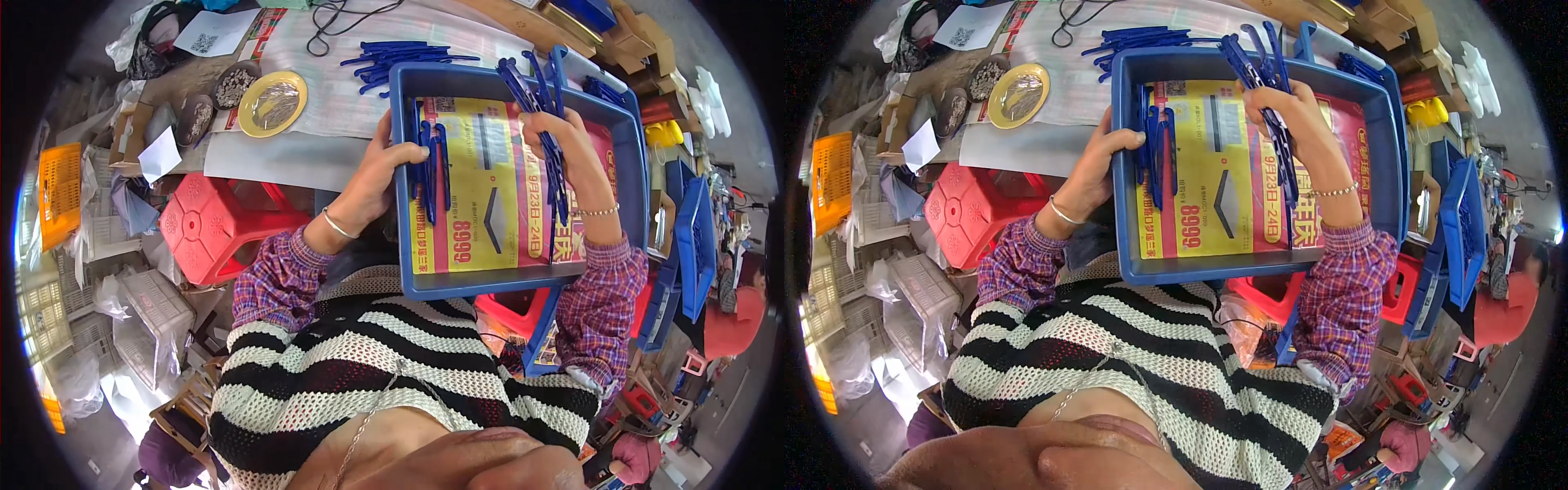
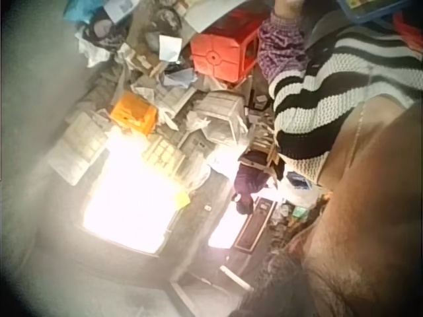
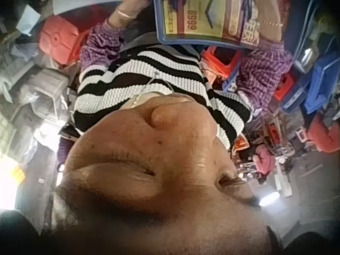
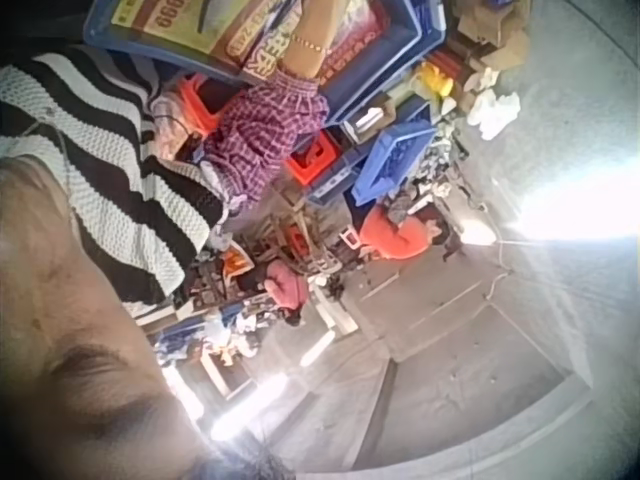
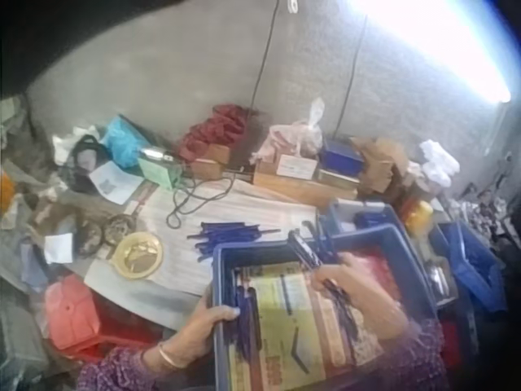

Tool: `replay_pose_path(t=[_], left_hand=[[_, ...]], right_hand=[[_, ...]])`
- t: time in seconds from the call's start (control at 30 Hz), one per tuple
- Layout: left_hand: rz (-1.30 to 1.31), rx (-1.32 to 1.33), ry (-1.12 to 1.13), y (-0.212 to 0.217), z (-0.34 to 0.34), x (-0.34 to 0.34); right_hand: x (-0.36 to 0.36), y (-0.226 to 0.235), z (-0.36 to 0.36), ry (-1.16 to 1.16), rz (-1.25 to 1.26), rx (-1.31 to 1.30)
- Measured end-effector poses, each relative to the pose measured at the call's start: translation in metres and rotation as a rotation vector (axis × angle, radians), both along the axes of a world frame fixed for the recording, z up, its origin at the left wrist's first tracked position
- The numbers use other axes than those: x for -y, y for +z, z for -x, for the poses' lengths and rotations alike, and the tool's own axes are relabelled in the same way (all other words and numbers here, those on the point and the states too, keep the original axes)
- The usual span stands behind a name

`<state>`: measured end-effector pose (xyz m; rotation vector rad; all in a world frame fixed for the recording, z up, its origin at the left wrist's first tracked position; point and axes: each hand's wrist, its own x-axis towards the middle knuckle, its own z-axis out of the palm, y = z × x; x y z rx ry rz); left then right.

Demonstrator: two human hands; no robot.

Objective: Assembling blue plastic tubes with small components at a manual workstation.

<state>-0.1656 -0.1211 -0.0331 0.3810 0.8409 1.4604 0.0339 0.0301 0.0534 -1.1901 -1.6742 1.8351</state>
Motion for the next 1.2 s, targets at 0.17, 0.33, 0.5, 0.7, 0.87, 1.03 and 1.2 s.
replay_pose_path(t=[0.17, 0.33, 0.5, 0.7, 0.87, 1.03, 1.2], left_hand=[[-0.018, -0.022, 0.038, 0.012, 0.011, 0.023], [-0.017, -0.024, 0.084, 0.019, 0.018, 0.044], [-0.015, -0.018, 0.122, 0.026, 0.033, 0.064], [0.022, -0.022, 0.199, 0.037, 0.061, 0.092], [0.056, -0.154, 0.373, 0.062, 0.049, 0.139], [0.251, -0.325, 0.622, 0.039, 0.037, 0.184], [0.215, -0.378, 0.854, 0.05, 0.001, 0.215]], right_hand=[[0.007, 0.005, 0.015, 0.046, 0.081, -0.053], [0.014, 0.011, 0.03, 0.104, 0.109, -0.076], [0.024, 0.03, 0.048, 0.162, 0.133, -0.143], [0.025, 0.113, 0.04, 0.187, -0.076, -0.502], [-0.008, 0.133, -0.029, 0.274, -0.193, -0.594], [-0.053, 0.067, -0.095, -0.065, -0.523, -0.158], [-0.08, -0.025, -0.11, -0.005, -0.74, 0.062]])
